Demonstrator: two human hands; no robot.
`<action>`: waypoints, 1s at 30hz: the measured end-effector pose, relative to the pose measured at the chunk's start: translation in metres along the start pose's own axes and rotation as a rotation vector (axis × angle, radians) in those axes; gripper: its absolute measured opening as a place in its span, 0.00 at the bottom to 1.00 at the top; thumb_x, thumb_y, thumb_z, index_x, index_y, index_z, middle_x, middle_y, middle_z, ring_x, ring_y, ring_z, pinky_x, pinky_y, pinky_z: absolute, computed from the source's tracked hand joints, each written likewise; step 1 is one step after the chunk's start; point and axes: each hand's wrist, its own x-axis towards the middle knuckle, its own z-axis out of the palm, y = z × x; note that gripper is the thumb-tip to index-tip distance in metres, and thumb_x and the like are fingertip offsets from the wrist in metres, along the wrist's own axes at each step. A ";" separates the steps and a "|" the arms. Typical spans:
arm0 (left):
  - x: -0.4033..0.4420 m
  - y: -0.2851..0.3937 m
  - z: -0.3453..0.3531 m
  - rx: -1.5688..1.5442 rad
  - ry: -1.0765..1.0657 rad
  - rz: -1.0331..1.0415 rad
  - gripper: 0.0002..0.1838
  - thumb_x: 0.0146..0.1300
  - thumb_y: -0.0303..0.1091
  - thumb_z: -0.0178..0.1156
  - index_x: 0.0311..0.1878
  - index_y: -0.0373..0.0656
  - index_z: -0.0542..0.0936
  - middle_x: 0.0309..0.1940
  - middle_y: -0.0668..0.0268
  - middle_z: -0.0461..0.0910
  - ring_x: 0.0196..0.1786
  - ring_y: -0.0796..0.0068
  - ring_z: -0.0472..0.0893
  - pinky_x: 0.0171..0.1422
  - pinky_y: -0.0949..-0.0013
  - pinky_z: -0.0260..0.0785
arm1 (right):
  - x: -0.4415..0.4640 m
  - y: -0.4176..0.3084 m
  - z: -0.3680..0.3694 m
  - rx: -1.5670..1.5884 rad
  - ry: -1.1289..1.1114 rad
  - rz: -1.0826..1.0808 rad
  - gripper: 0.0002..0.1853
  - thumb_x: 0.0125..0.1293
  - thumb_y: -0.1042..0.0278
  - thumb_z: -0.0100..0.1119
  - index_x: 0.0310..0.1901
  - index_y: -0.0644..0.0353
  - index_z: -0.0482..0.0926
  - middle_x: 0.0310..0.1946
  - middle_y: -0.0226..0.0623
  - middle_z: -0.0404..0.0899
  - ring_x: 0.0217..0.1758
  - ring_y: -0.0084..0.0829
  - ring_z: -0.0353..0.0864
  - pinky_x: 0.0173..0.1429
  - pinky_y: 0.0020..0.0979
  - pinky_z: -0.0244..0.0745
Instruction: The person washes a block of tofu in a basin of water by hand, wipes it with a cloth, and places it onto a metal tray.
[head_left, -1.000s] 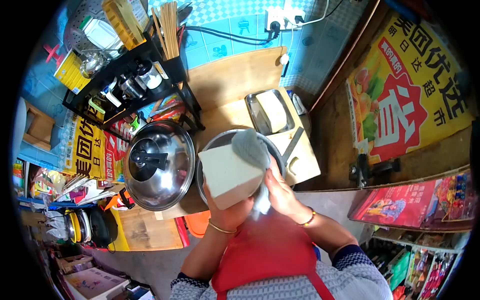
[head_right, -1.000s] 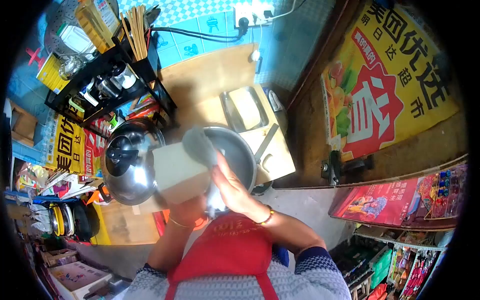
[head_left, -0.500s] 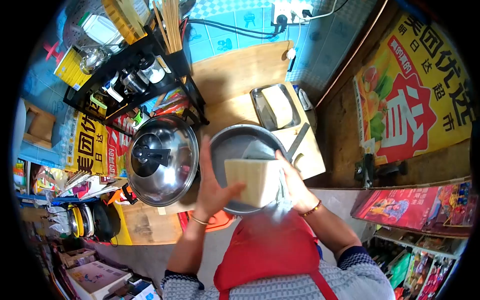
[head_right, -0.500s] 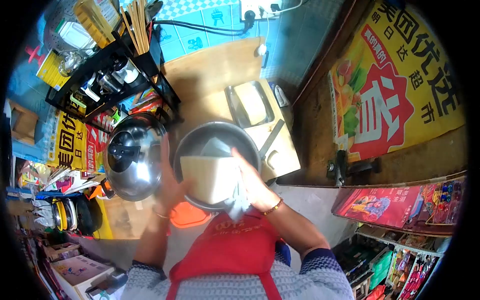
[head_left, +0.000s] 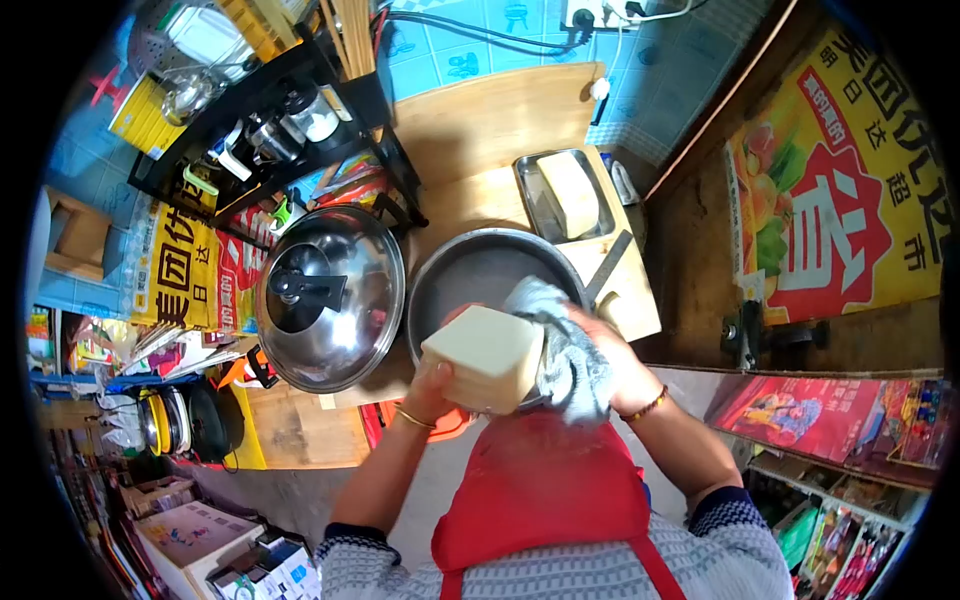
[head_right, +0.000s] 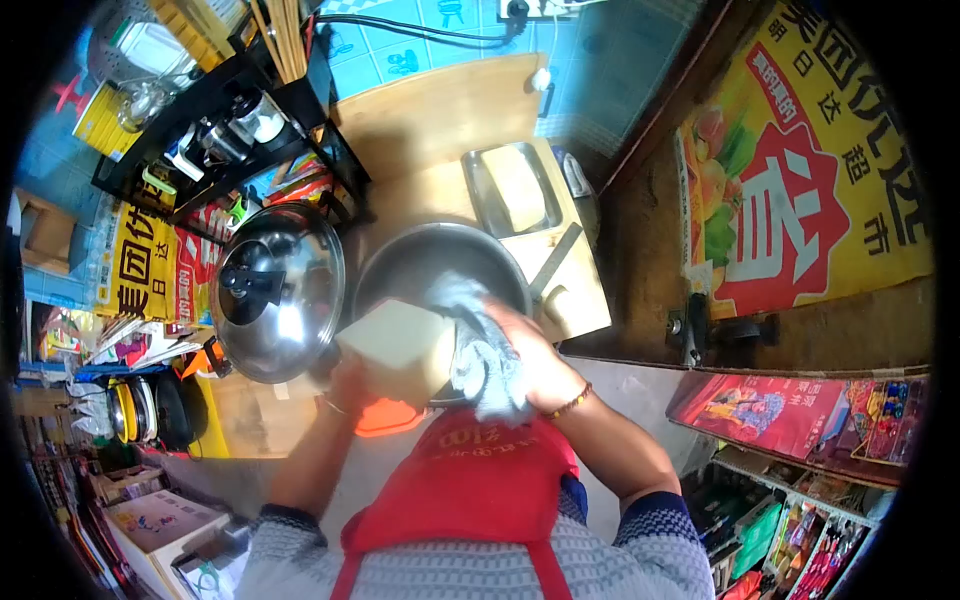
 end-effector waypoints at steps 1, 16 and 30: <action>-0.006 -0.012 -0.004 -0.299 0.147 -0.040 0.38 0.56 0.55 0.58 0.64 0.41 0.62 0.62 0.58 0.66 0.67 0.62 0.62 0.69 0.60 0.54 | 0.002 0.003 -0.010 -0.051 0.081 -0.155 0.17 0.71 0.65 0.41 0.58 0.63 0.65 0.49 0.42 0.75 0.50 0.32 0.77 0.54 0.32 0.74; 0.014 0.002 0.051 -0.435 0.446 0.150 0.25 0.65 0.47 0.52 0.59 0.42 0.66 0.53 0.64 0.73 0.56 0.67 0.73 0.62 0.60 0.64 | -0.020 0.001 0.026 -0.981 -0.070 -0.908 0.19 0.68 0.66 0.45 0.56 0.65 0.70 0.64 0.51 0.61 0.69 0.44 0.58 0.68 0.39 0.55; 0.026 0.006 0.078 -0.183 0.488 0.200 0.27 0.71 0.55 0.35 0.60 0.43 0.63 0.55 0.63 0.69 0.58 0.71 0.69 0.61 0.67 0.63 | -0.041 0.014 0.058 -1.977 -0.261 -1.207 0.23 0.50 0.69 0.61 0.51 0.52 0.76 0.60 0.41 0.64 0.70 0.48 0.52 0.69 0.47 0.54</action>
